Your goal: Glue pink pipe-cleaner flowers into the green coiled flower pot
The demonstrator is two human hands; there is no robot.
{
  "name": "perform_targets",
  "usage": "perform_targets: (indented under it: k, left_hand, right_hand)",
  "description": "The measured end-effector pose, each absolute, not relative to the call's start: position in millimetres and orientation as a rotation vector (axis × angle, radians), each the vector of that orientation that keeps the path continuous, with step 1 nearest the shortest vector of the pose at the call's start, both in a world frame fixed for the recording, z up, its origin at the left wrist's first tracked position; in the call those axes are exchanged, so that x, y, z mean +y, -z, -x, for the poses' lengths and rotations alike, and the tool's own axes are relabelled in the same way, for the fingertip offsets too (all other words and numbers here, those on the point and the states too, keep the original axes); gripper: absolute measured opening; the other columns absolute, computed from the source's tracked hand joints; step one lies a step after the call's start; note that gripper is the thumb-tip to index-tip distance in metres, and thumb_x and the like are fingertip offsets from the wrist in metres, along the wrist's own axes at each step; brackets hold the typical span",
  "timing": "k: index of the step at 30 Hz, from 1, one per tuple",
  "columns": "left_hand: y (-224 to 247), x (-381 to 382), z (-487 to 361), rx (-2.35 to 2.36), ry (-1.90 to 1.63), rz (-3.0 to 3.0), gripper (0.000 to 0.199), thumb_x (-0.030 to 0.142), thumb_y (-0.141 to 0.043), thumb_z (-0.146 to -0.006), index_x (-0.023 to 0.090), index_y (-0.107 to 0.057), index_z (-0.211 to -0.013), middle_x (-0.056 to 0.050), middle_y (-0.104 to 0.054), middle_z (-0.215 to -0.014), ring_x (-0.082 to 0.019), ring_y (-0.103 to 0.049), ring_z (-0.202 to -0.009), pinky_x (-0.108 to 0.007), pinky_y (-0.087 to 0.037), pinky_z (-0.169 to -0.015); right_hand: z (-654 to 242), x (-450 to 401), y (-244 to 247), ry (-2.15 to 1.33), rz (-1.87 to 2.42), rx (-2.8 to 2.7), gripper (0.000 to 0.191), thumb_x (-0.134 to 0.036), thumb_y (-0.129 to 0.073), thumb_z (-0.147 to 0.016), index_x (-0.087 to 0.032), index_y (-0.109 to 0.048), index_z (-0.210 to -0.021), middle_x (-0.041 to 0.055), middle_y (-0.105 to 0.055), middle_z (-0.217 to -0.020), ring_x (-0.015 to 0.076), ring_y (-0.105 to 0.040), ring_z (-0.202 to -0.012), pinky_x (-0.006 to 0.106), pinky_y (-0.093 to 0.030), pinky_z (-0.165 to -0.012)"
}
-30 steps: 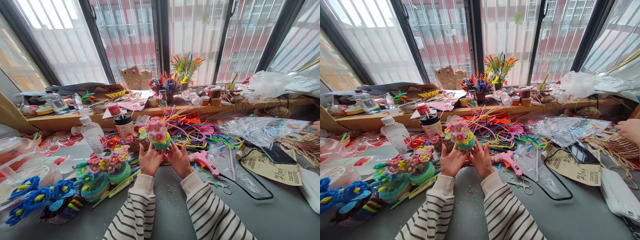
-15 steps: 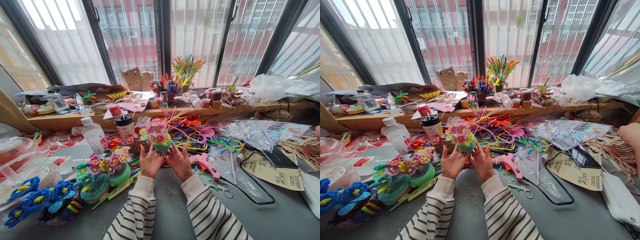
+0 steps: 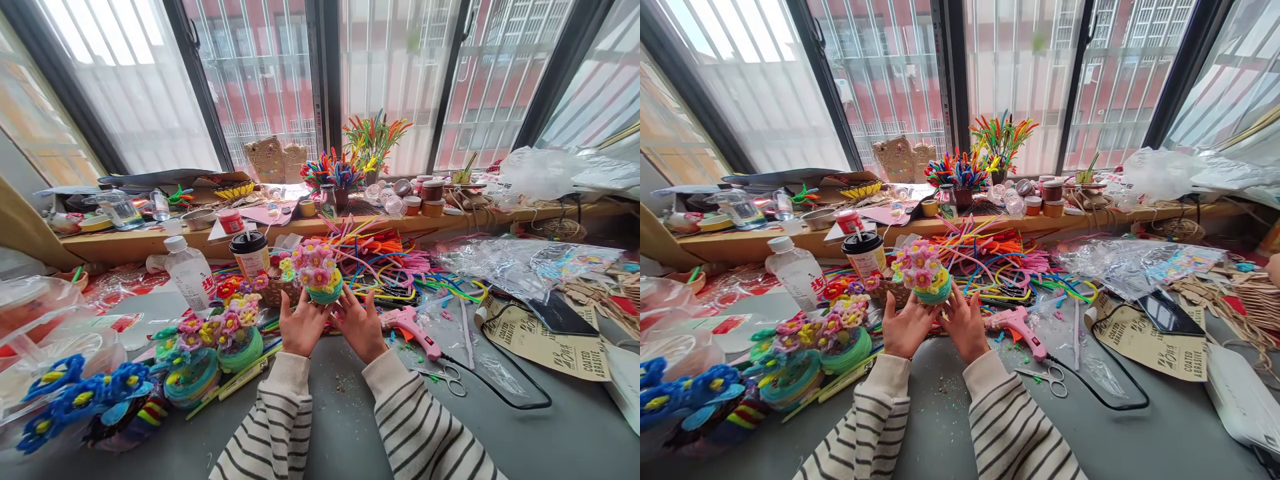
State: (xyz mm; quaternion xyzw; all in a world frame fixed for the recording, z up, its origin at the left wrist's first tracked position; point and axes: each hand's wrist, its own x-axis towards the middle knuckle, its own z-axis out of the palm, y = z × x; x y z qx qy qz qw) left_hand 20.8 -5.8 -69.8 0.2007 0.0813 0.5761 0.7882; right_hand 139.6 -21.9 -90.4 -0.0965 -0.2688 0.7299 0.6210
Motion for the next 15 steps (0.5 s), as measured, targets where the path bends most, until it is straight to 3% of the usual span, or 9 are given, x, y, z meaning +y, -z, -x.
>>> perform_targets:
  k: [15]
  left_hand:
    - [70.2,-5.8,-20.0,0.176,-1.241,-0.43,0.058,0.055,-0.032,-0.078,0.018,-0.042,-0.122,-0.012,-0.057,-0.112,-0.024,-0.051,-0.105,-0.043,-0.031,-0.095]
  right_hand:
    - [-138.0,-23.6,88.2,-1.665,0.216,-0.619,0.056,-0.063,-0.029,-0.077,-0.029,-0.049,-0.116,0.0007,-0.056,-0.114,0.0177,-0.048,-0.105,0.036,-0.038,-0.086]
